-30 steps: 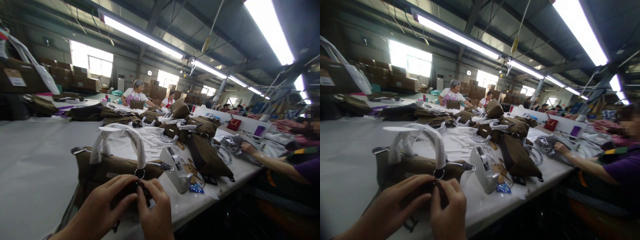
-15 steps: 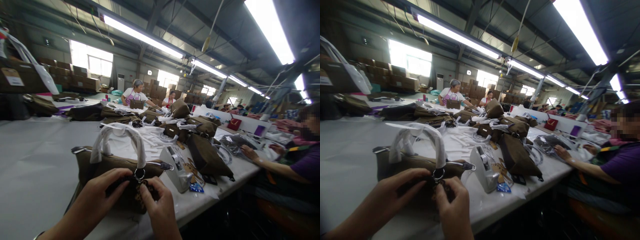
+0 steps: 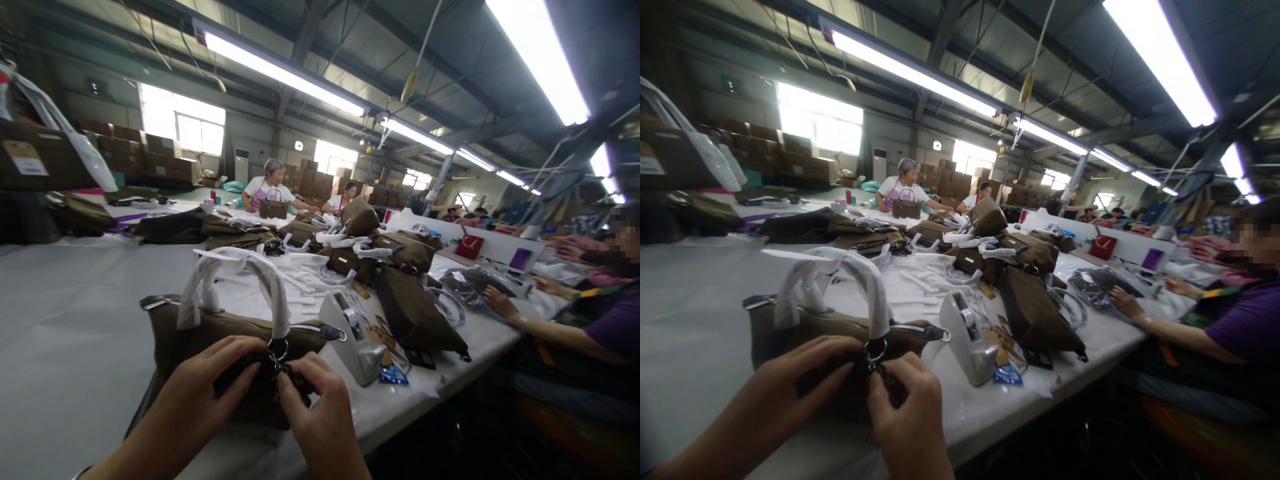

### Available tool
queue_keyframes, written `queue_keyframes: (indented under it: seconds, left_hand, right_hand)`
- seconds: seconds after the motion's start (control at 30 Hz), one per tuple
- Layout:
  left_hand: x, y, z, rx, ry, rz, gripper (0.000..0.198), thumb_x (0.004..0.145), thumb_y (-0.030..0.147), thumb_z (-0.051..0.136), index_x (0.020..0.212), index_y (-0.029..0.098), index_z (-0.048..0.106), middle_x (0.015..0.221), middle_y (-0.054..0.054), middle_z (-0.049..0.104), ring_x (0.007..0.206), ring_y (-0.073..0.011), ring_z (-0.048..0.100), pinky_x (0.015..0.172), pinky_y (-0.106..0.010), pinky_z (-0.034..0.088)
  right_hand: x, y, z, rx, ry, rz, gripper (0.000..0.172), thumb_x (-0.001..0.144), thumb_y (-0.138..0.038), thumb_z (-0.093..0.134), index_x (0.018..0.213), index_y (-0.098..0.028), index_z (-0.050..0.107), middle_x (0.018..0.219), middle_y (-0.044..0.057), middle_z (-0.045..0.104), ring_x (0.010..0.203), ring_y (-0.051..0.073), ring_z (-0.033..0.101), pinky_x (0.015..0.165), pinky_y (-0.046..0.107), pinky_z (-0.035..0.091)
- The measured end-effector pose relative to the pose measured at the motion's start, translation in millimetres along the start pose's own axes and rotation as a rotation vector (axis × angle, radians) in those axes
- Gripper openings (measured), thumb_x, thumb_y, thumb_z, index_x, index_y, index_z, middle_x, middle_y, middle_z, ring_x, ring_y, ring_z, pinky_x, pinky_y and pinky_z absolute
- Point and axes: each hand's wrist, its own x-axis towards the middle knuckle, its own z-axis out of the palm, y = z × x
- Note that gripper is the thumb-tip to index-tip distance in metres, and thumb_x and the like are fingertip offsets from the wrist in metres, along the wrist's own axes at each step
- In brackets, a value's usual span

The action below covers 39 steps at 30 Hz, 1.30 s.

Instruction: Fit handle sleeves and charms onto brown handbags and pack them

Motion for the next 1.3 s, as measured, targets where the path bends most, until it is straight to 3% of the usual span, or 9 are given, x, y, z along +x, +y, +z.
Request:
queue_keyframes:
  seconds: [0.23,0.53,0.83,0.9,0.97,1.03,1.1,1.23,1.3]
  left_hand:
    - [2.2,3.2,1.5,-0.01,0.023,0.014,0.021,0.091,0.024,0.068,0.11,0.033,0.072,0.107,0.007,0.079,0.096,-0.0114,0.077,0.086,-0.012,0.056]
    - [3.6,8.1,2.7,-0.041,0.015,-0.024,0.021,0.086,0.023,0.072,0.105,0.031,0.075,0.103,0.004,0.081,0.093,-0.0132,0.078,0.085,-0.013,0.058]
    - [2.7,-0.6,2.6,-0.216,-0.048,-0.218,0.022,0.092,0.035,0.064,0.105,0.027,0.08,0.1,-0.001,0.084,0.093,-0.0177,0.079,0.086,-0.016,0.059]
    - [3.9,-2.0,1.7,-0.254,-0.095,-0.281,0.023,0.09,0.037,0.065,0.103,0.025,0.08,0.098,-0.001,0.083,0.089,-0.0201,0.08,0.079,-0.02,0.062]
    - [4.8,-2.6,0.8,-0.309,-0.159,-0.363,0.026,0.089,0.04,0.064,0.102,0.023,0.078,0.093,-0.002,0.082,0.072,-0.02,0.079,0.064,-0.022,0.063]
    - [5.2,-3.5,0.8,-0.347,-0.218,-0.437,0.028,0.088,0.042,0.063,0.102,0.022,0.076,0.085,-0.001,0.08,0.051,-0.0164,0.072,0.05,-0.022,0.059]
    - [5.6,-4.9,2.4,-0.334,-0.246,-0.45,0.026,0.089,0.042,0.063,0.1,0.022,0.075,0.081,0.0,0.078,0.046,-0.0148,0.069,0.045,-0.021,0.055]
    - [8.3,-6.8,5.7,-0.157,-0.163,-0.229,0.019,0.092,0.035,0.058,0.094,0.025,0.074,0.091,-0.001,0.079,0.081,-0.0196,0.076,0.07,-0.024,0.057]
    - [10.9,-5.8,2.0,-0.086,-0.096,-0.185,0.019,0.093,0.035,0.056,0.092,0.024,0.072,0.093,-0.002,0.078,0.085,-0.0197,0.074,0.078,-0.027,0.054]
  right_hand:
    - [3.0,-4.0,-4.9,-0.188,0.091,-0.159,0.012,0.09,-0.019,0.063,0.083,-0.021,0.073,0.076,0.001,0.061,0.068,0.014,0.06,0.062,0.024,0.041]
    - [0.4,1.3,2.7,-0.133,0.074,-0.128,0.016,0.094,-0.022,0.06,0.088,-0.022,0.075,0.079,0.002,0.062,0.072,0.015,0.062,0.065,0.025,0.044]
    - [-2.7,7.5,13.6,-0.064,0.123,-0.14,0.018,0.098,-0.022,0.058,0.102,-0.024,0.075,0.088,0.002,0.066,0.082,0.015,0.066,0.076,0.024,0.048]
    - [-2.4,8.8,14.0,-0.056,0.113,-0.134,0.018,0.099,-0.021,0.058,0.102,-0.025,0.076,0.089,0.002,0.067,0.083,0.015,0.065,0.077,0.025,0.048]
    - [-2.4,9.0,14.3,-0.049,0.104,-0.127,0.018,0.098,-0.021,0.058,0.101,-0.025,0.076,0.089,0.002,0.066,0.084,0.015,0.065,0.077,0.025,0.049]
    - [-2.2,8.2,14.6,-0.048,0.103,-0.127,0.018,0.098,-0.021,0.058,0.101,-0.025,0.076,0.088,0.002,0.066,0.083,0.016,0.065,0.076,0.025,0.049]
    - [-1.5,6.8,14.7,-0.052,0.104,-0.133,0.018,0.098,-0.021,0.059,0.101,-0.025,0.076,0.088,0.002,0.066,0.083,0.016,0.065,0.076,0.025,0.049]
    - [0.4,6.3,9.3,-0.054,0.088,-0.143,0.017,0.096,-0.019,0.062,0.105,-0.024,0.076,0.092,0.003,0.069,0.087,0.016,0.067,0.08,0.024,0.051]
    - [-0.6,9.1,1.5,-0.047,0.062,-0.151,0.019,0.097,-0.021,0.064,0.112,-0.024,0.075,0.099,0.003,0.071,0.093,0.017,0.069,0.085,0.023,0.052]
